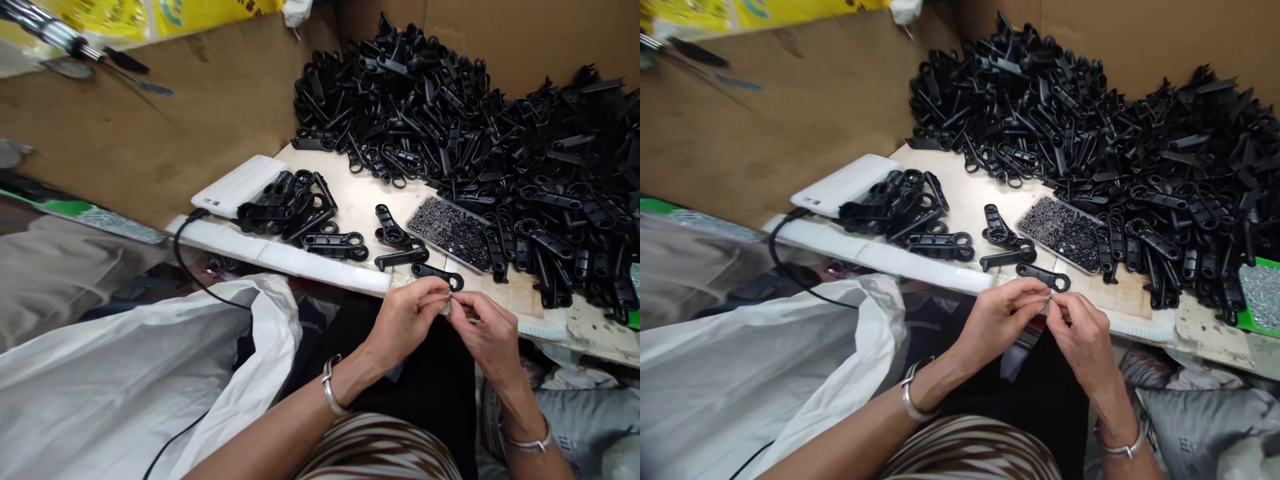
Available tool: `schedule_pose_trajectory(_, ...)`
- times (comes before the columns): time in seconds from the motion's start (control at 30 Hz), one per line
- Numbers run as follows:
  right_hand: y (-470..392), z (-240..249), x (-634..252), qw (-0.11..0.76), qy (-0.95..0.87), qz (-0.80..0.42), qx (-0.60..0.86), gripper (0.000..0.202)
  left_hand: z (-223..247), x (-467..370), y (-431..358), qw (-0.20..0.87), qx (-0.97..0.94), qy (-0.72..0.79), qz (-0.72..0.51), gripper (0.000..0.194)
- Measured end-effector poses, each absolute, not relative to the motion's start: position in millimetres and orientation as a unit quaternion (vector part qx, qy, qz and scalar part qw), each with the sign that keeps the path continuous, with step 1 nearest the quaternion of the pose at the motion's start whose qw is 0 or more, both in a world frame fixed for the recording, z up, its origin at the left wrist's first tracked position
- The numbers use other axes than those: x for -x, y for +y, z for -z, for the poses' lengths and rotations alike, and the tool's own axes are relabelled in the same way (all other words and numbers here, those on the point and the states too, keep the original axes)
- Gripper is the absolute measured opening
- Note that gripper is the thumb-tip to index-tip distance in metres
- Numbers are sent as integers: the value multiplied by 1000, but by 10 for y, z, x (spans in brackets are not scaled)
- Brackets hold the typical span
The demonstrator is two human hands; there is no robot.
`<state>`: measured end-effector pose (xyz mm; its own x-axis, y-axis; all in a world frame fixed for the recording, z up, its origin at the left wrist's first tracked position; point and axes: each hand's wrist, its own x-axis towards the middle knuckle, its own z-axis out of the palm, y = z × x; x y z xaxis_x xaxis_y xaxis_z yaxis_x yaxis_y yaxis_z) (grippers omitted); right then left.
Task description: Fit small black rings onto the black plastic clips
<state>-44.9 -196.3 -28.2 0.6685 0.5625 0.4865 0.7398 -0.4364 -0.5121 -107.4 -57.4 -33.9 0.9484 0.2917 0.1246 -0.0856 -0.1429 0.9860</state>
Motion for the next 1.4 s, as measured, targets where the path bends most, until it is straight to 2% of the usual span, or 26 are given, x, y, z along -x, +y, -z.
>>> schedule_pose_trajectory(0.13, -2028, 361, 497, 417, -321, 64, 848, 15, 379, 1184, -584, 604, -778, 46, -164, 15)
schedule_pose_trajectory(0.2, -2087, 384, 471, 443, -277, 38, 852, 13, 357, 1211, -553, 499, -837, 13, -222, 17)
schedule_pose_trajectory(0.27, -2151, 391, 417, 454, -246, 25, 856, 12, 305, 1198, -495, 350, -892, -27, -285, 19)
schedule_pose_trajectory(0.37, -2216, 382, 334, 437, -238, 37, 867, 12, 215, 1106, -394, 146, -940, -67, -300, 22)
schedule_pose_trajectory(0.43, -2223, 368, 300, 424, -249, 48, 870, 12, 185, 1028, -342, 65, -957, -76, -274, 21)
schedule_pose_trajectory(0.5, -2209, 351, 284, 411, -261, 52, 872, 13, 191, 967, -315, 28, -962, -85, -257, 20)
schedule_pose_trajectory(0.83, -2155, 270, 193, 338, -333, 98, 875, 13, 261, 995, -406, 54, -968, -96, -227, 23)
schedule_pose_trajectory(1.23, -2061, 217, 213, 257, -436, 151, 849, 14, 311, 1011, -359, 185, -962, -130, -151, 18)
schedule_pose_trajectory(1.4, -2024, 235, 223, 214, -456, 162, 848, 14, 286, 1005, -338, 203, -961, -134, -132, 17)
